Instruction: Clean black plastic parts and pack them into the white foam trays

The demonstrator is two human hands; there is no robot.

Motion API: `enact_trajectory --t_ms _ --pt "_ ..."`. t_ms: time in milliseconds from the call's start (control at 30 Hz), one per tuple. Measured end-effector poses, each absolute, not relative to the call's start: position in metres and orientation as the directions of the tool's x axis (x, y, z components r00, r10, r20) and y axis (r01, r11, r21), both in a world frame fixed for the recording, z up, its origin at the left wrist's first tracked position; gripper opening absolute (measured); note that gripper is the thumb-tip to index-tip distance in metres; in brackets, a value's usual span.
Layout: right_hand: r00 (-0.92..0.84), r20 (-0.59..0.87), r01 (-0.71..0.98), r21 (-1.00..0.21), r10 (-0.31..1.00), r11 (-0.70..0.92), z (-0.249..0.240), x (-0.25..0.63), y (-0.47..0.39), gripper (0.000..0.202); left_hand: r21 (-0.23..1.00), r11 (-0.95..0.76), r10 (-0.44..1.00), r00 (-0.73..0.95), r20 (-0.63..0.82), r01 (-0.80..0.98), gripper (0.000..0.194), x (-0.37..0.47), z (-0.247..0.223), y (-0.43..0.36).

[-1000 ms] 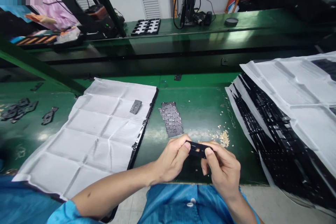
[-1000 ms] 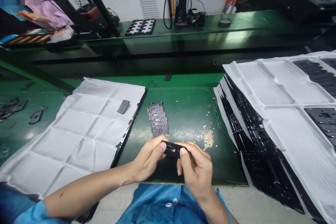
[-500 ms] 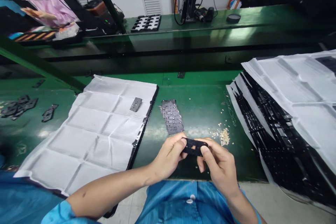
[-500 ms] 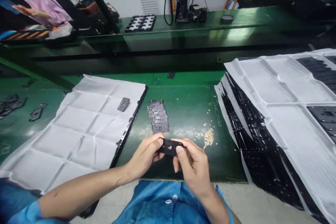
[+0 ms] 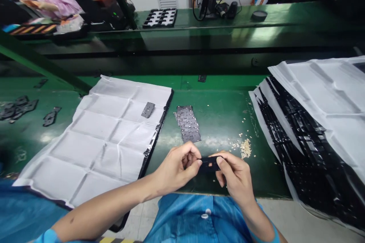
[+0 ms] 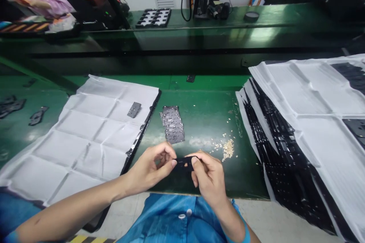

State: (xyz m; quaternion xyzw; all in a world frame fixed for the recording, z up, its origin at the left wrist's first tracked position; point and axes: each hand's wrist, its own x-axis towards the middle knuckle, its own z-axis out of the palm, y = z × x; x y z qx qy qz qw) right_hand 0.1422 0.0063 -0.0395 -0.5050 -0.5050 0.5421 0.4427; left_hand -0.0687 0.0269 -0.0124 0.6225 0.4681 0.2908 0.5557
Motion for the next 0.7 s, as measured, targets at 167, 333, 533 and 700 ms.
enact_trajectory --t_ms 167,333,533,700 --pt "-0.177 -0.196 0.062 -0.98 0.965 -0.188 -0.052 0.14 0.004 0.038 0.939 0.066 0.865 0.449 -0.222 0.337 0.014 -0.078 -0.013 0.026" --pt "-0.228 -0.192 0.225 -0.964 0.955 -0.14 -0.064 0.139 0.008 0.037 0.9 0.026 0.883 0.413 -0.225 0.436 0.01 -0.09 -0.023 0.037" --pt "-0.135 -0.071 0.297 -0.954 0.988 -0.028 -0.077 0.143 0.01 0.035 0.808 -0.011 0.963 0.224 -0.151 0.589 0.009 -0.098 -0.04 0.067" --pt "-0.197 0.124 0.341 -0.921 0.973 0.187 -0.074 0.148 0.011 0.033 0.614 -0.162 0.973 0.23 -0.032 0.772 0.018 -0.11 -0.044 0.078"
